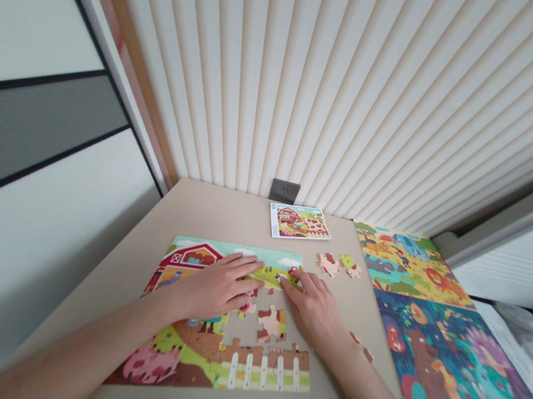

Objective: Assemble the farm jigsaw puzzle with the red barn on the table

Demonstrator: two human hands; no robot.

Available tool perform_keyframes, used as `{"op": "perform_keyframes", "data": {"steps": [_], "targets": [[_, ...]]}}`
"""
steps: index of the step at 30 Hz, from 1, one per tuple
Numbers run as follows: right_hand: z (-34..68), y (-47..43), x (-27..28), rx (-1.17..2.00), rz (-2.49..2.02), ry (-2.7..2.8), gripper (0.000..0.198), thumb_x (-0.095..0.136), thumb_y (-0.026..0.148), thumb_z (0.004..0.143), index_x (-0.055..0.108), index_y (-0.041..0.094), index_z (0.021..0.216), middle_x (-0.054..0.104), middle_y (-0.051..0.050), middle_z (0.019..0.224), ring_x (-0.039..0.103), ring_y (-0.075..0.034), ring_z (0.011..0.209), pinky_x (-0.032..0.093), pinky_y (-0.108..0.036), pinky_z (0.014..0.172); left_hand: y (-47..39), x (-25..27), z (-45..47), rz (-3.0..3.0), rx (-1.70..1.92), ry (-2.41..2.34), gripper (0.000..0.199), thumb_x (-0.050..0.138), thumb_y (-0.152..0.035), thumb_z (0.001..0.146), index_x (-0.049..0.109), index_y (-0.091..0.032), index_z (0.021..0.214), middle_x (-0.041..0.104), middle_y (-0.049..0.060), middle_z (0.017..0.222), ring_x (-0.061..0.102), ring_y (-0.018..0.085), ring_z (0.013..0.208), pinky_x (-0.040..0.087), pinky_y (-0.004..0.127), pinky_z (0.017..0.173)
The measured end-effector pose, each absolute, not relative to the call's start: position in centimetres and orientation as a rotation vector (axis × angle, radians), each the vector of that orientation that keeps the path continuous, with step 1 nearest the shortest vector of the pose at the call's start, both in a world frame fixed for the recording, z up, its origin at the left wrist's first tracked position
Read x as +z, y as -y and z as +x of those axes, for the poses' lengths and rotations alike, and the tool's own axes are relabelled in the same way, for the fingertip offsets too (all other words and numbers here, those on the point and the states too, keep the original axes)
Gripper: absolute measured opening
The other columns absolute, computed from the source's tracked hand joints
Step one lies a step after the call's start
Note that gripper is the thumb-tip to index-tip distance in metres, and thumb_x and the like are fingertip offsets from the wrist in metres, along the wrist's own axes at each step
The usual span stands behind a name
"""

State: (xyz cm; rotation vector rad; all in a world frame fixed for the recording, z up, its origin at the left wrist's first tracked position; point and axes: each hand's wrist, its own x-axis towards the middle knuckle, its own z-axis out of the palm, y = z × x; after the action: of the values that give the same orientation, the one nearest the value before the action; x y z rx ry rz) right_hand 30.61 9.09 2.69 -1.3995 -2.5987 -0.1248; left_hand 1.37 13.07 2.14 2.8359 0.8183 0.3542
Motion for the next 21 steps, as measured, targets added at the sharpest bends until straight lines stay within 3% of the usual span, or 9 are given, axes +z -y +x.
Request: {"op": "perform_keyframes", "data": {"steps": [9, 16, 21], "targets": [[34.1, -9.2, 3.1, 0.212, -1.245, 2.380, 0.032, 0.050, 0.026, 0.109, 0.072, 0.028, 0.132, 0.069, -0.010, 0.140, 0.064, -0.023, 0.131, 0.050, -0.046, 0.113, -13.1, 2.3, 1.2, 2.880, 0.340, -0.809, 0.039, 0.054, -0.033, 0.108, 0.062, -0.027, 0.146, 0.047, 0.011, 0.165, 0.043, 0.029, 0.154, 0.036, 0.054, 0.127], [38.6, -11.3, 1.8, -0.152, -1.733, 2.209, 0.030, 0.056, 0.036, 0.106, 0.074, 0.030, 0.129, 0.071, -0.010, 0.135, 0.067, -0.029, 0.123, 0.050, -0.050, 0.108, -13.1, 2.3, 1.2, 2.871, 0.328, -0.799, 0.039, 0.052, -0.034, 0.109, 0.060, -0.027, 0.147, 0.046, 0.010, 0.165, 0.042, 0.029, 0.154, 0.035, 0.054, 0.128], [38.0, -11.2, 1.3, -0.143, -1.810, 2.147, 0.027, 0.061, 0.046, 0.103, 0.076, 0.024, 0.105, 0.077, -0.011, 0.120, 0.071, -0.029, 0.112, 0.053, -0.046, 0.099, -13.3, 2.3, 0.6, 2.866, 0.368, -0.782, 0.043, 0.050, -0.032, 0.110, 0.055, -0.025, 0.152, 0.047, 0.011, 0.164, 0.041, 0.028, 0.154, 0.034, 0.053, 0.129]]}}
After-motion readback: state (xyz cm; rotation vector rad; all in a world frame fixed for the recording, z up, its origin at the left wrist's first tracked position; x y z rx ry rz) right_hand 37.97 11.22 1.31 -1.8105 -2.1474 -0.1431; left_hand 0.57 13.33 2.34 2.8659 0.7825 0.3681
